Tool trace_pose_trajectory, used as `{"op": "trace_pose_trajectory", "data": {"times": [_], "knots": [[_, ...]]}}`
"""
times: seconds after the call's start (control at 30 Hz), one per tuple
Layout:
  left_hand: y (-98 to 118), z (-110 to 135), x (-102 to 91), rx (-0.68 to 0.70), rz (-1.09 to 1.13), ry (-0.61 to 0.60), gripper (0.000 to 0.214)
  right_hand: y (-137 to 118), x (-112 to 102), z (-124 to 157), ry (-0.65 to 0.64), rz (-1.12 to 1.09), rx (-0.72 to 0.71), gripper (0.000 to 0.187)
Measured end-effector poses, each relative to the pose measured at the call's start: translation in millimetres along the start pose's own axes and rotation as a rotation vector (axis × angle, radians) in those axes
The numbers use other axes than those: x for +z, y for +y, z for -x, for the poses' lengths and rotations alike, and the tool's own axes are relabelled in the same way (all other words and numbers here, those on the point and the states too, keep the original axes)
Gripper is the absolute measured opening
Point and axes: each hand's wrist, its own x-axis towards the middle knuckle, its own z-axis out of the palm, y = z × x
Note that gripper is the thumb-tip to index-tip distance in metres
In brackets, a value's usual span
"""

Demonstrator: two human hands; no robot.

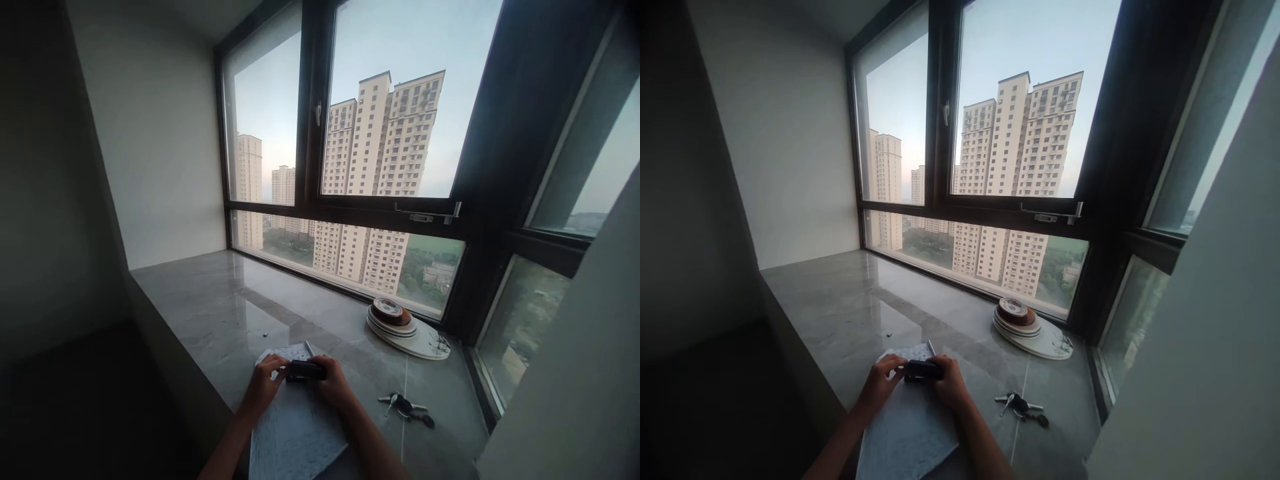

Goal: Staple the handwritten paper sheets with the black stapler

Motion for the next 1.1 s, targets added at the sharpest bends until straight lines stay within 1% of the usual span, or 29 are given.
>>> {"op": "trace_pose_trajectory", "data": {"times": [0.13,0.23,0.3,0.4,0.5,0.57,0.67,0.8,0.97,1.1], "knots": [[3,-1,-1.6,0.022,-0.02,0.001,0.019,-1,0,0,0.001,-0.005,-0.003,0.04],[0,-1,-1.5,0.043,-0.02,-0.004,0.019,-1,-1,-1,0.008,-0.002,0.006,0.04],[-3,-1,-0.7,0.028,-0.004,-0.005,0.02,-1,-1,-1,0.003,0.007,0.019,0.039],[-5,-1,0.6,-0.037,0.02,-0.013,0.023,-1,-2,-1,-0.001,0.006,0.04,0.038],[-1,-1,0.0,-0.061,0.024,-0.025,0.019,-2,-4,-1,-0.005,-0.015,0.04,0.038],[3,-1,-1.4,-0.04,0.019,-0.027,0.015,-4,-6,-1,-0.011,-0.047,0.037,0.038],[8,-1,-3.1,-0.002,0.024,-0.044,0.016,-5,-7,-2,-0.017,-0.114,0.057,0.038],[10,-2,-3.8,-0.017,0.05,-0.048,0.016,1,-6,-1,-0.019,-0.204,0.095,0.038],[8,-1,-3.8,-0.037,0.079,-0.057,0.017,14,-3,0,0.007,-0.252,0.124,0.038],[7,-2,-3.2,-0.034,0.074,-0.039,0.018,15,-4,-2,0.007,-0.282,0.149,0.039]]}}
